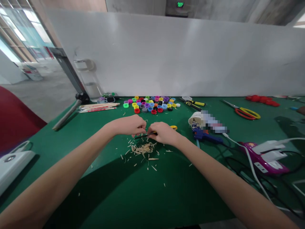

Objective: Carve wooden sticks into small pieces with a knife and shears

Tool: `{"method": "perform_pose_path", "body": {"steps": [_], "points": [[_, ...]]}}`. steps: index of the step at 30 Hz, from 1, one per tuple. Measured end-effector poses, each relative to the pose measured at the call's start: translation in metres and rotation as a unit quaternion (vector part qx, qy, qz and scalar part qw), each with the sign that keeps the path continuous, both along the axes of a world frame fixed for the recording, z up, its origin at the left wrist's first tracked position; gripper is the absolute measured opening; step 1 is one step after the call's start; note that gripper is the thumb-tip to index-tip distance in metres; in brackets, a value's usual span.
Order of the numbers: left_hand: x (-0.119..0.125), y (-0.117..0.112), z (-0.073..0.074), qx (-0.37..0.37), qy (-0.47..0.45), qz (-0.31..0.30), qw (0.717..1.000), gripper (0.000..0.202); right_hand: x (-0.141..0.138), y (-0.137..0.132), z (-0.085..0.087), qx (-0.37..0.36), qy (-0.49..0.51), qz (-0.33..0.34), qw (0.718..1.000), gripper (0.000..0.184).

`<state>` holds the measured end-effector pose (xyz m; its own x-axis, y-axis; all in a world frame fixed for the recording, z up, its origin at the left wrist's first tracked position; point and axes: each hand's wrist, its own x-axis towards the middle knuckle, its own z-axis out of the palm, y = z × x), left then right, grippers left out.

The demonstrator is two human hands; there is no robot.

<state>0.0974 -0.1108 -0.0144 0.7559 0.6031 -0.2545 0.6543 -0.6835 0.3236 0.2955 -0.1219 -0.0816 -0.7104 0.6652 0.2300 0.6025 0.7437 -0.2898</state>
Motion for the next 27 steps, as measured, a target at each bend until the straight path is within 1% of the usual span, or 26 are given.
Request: {"method": "perform_pose_path", "body": {"steps": [4,9,14,17,22,27], "points": [[0.000,-0.001,-0.001,-0.001,-0.003,0.003,1.000,0.021,-0.001,0.000,0.002,0.000,-0.014,-0.005,1.000,0.006],[0.003,-0.001,-0.002,-0.003,-0.011,-0.001,1.000,0.021,-0.002,-0.001,-0.001,0.018,-0.032,-0.002,0.999,0.008],[0.002,0.000,-0.001,-0.003,-0.006,0.015,1.000,0.023,-0.002,-0.005,-0.003,0.016,-0.012,-0.001,1.000,0.006],[0.000,-0.001,-0.001,0.010,0.003,0.029,1.000,0.028,0.001,-0.011,-0.001,0.025,-0.004,0.014,1.000,0.006],[0.000,-0.002,-0.002,0.026,0.008,0.031,0.999,0.030,0.007,-0.019,0.001,0.022,-0.004,0.049,0.999,0.008],[-0.001,-0.002,-0.003,0.015,-0.002,0.031,0.999,0.032,0.006,-0.017,-0.006,0.075,0.011,0.018,0.997,0.010]]}}
